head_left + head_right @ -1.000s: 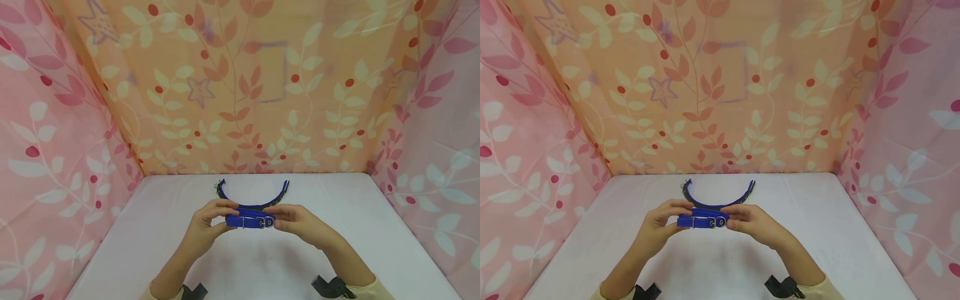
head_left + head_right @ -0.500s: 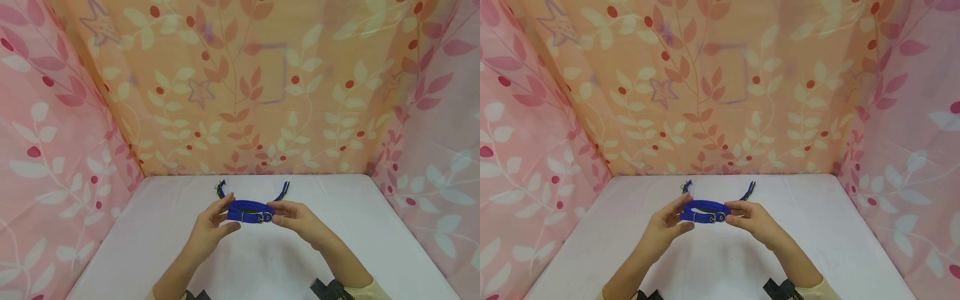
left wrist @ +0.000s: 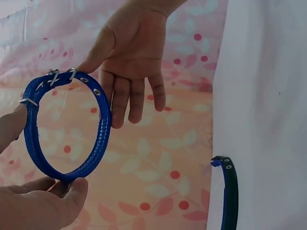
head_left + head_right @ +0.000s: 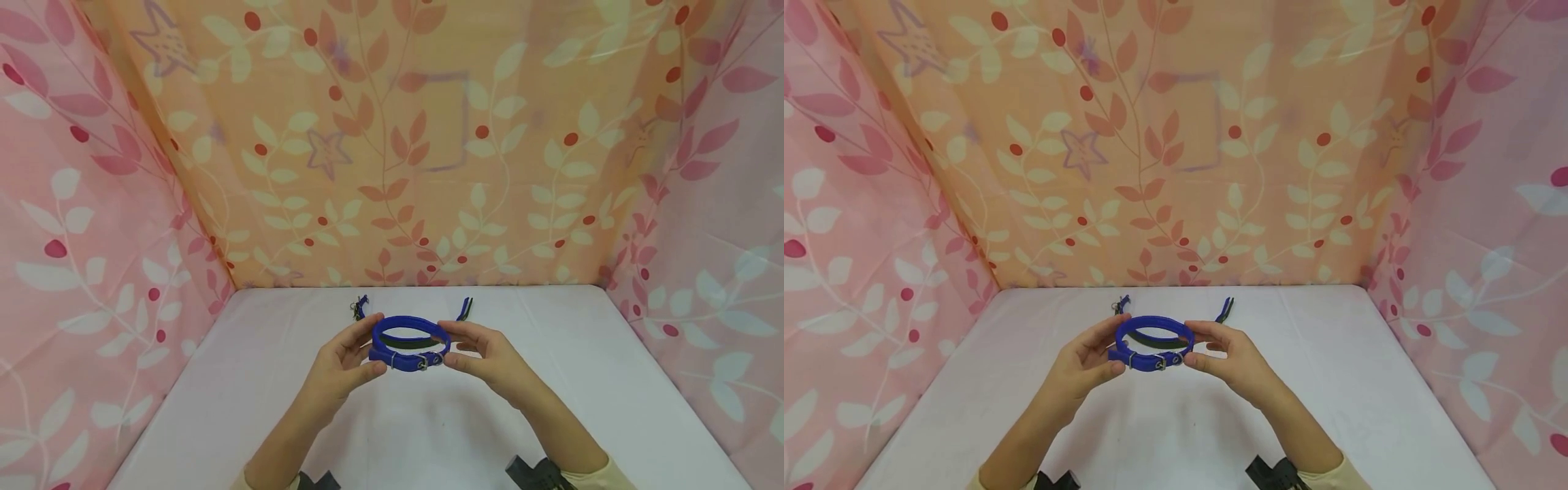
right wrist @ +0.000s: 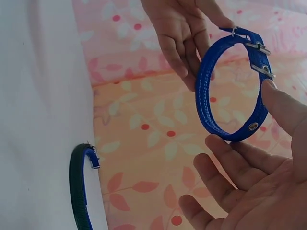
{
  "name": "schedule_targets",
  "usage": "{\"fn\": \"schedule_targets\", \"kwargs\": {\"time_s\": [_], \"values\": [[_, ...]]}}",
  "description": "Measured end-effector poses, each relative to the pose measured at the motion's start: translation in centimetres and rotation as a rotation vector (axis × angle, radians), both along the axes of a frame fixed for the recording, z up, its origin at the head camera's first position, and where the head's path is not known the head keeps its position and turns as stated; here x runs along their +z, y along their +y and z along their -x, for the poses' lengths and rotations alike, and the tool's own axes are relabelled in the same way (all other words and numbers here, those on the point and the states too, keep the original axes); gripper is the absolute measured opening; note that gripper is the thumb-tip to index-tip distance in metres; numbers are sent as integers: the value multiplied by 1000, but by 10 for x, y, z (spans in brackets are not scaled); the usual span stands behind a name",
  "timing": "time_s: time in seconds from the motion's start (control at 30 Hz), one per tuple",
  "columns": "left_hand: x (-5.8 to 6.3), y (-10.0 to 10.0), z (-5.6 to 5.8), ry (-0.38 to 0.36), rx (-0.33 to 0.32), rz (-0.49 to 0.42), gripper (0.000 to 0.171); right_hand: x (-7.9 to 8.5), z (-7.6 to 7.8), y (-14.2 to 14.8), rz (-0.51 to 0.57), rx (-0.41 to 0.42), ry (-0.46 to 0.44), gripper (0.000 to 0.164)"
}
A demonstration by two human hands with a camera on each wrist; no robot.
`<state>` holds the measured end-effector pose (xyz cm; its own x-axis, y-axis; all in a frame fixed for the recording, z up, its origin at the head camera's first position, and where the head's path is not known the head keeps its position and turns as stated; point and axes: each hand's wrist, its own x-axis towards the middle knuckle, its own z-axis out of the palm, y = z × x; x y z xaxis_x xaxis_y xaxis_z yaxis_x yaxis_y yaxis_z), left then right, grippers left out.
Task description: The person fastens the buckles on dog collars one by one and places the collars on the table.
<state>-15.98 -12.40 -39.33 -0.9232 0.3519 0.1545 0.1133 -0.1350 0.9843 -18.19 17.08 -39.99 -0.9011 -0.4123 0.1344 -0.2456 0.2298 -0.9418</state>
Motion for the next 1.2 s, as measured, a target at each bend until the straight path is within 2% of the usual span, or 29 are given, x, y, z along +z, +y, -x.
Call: {"fn": "schedule_targets", "kwargs": {"time_s": [0.23,0.4,0.57,0.73,0.97,1.2], "values": [[1,-1,4,-40,20,40,76,-1,-1,-2,-60,-49,125,56],[1,-4,8,11,32,146,77,0,-2,-5,-79,-81,182,58],[-1,-9,9,65,44,307,76,-4,-2,-9,-83,-101,170,60],[-4,-18,11,166,30,425,76,-11,-3,-14,-87,-104,174,62],[-13,-34,13,278,23,466,71,-18,-2,-26,-64,-100,152,61],[-24,-52,16,291,87,464,69,-23,1,-48,-62,-117,118,64]]}}
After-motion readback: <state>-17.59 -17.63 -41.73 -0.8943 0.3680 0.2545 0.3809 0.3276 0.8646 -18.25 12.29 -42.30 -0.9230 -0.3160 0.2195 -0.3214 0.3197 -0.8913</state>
